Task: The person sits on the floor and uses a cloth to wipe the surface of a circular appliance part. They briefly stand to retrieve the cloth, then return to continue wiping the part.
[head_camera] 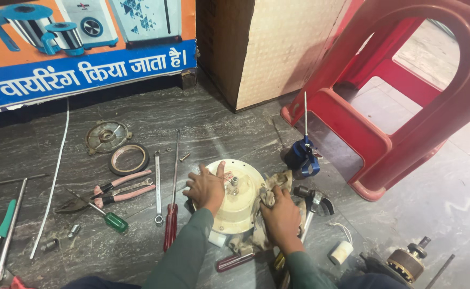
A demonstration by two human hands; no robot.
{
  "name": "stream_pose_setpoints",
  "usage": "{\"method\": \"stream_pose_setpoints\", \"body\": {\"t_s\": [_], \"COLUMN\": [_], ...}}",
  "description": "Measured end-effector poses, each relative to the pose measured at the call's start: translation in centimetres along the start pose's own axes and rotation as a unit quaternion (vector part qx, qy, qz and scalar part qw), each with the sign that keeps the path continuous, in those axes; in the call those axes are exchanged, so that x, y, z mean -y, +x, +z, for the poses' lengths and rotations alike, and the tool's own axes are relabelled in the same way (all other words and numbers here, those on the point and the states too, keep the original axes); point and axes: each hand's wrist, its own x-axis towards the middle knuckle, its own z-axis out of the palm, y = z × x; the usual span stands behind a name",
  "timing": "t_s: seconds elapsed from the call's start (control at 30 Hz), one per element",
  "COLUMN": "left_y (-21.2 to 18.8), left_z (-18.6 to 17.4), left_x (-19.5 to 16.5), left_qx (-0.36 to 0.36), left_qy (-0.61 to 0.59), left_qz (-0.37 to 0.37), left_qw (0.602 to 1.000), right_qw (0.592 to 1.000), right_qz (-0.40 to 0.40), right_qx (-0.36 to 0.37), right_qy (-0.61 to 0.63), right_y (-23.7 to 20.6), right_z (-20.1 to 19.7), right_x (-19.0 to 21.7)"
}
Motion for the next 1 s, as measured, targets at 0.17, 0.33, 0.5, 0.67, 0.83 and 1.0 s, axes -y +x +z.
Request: {"method": "stream_pose_setpoints", "body": {"t_s": [0.17,0.33,0.5,0.67,0.83,1.0], "left_y": [2.4,3.2,3.1,2.6,0.6,1.6], "left_z": [1.2,2.0,2.2,1.0,-1.5,-2.7], "left_x": [1.3,2.3,2.0,0.6,-1.1,-2.4], "left_qx": [-0.081,0.008,-0.009,-0.014,0.053,0.089], "left_qy": [0.027,0.003,-0.006,0.002,0.047,0.203], "left_qz": [0.334,0.304,0.28,0.281,0.166,0.184], "left_qw": [0.939,0.952,0.96,0.96,0.984,0.957], "right_qw": [1.0,0.998,0.994,0.981,0.976,0.975], "right_qz": [0.012,-0.015,-0.045,-0.121,-0.167,-0.159], "right_qx": [0.006,-0.062,-0.067,-0.122,-0.114,-0.15], "right_qy": [-0.003,-0.026,-0.069,-0.091,-0.077,-0.031], "right_y": [2.2,4.7,8.7,12.9,13.4,9.2], "right_z": [-0.2,1.3,2.7,4.7,4.5,2.6], "right_x": [1.0,2.8,2.6,4.1,5.4,4.2]}}
